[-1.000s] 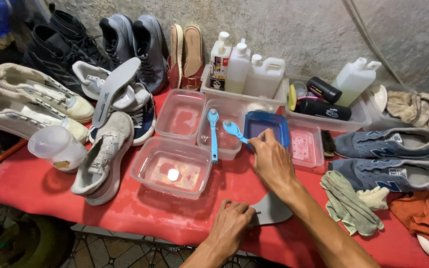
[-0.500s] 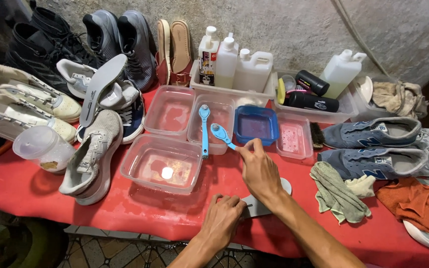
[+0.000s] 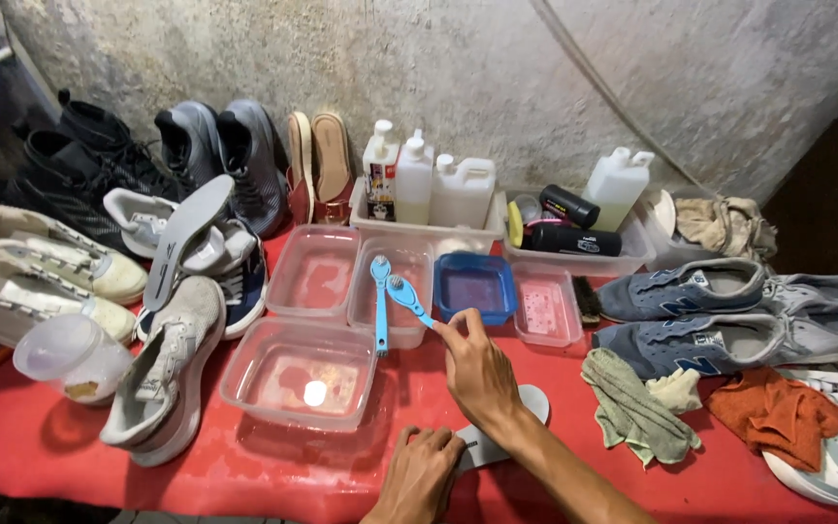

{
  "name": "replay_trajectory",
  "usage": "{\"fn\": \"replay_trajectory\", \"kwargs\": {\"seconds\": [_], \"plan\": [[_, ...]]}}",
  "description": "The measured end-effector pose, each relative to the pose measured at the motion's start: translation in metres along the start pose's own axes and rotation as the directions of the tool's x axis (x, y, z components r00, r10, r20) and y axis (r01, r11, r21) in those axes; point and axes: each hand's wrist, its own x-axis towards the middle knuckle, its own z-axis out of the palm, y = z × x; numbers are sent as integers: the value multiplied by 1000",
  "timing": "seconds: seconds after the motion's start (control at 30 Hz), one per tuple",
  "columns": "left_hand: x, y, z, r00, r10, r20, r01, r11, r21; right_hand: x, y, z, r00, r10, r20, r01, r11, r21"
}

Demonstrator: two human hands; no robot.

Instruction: The person cleans a gray shoe insole on a red table using a blue toothbrush and an orange cloth. They scrub the insole with the brush, wipe it with the cloth, and place it inside a white sneaker. The workspace contains several pairs of shoes, plastic containers with water, and cleaning supplies.

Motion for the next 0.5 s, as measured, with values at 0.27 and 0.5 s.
{"fn": "replay_trajectory", "kwargs": {"seconds": [0.27, 0.5], "plan": [[2, -8, 19, 1000, -10, 1, 10, 999, 32, 0, 1, 0, 1000, -17, -9, 17, 1000, -26], [0, 0, -5, 999, 22, -49, -23, 1000, -19, 2, 3, -6, 998, 41, 54, -44, 998, 50]]}}
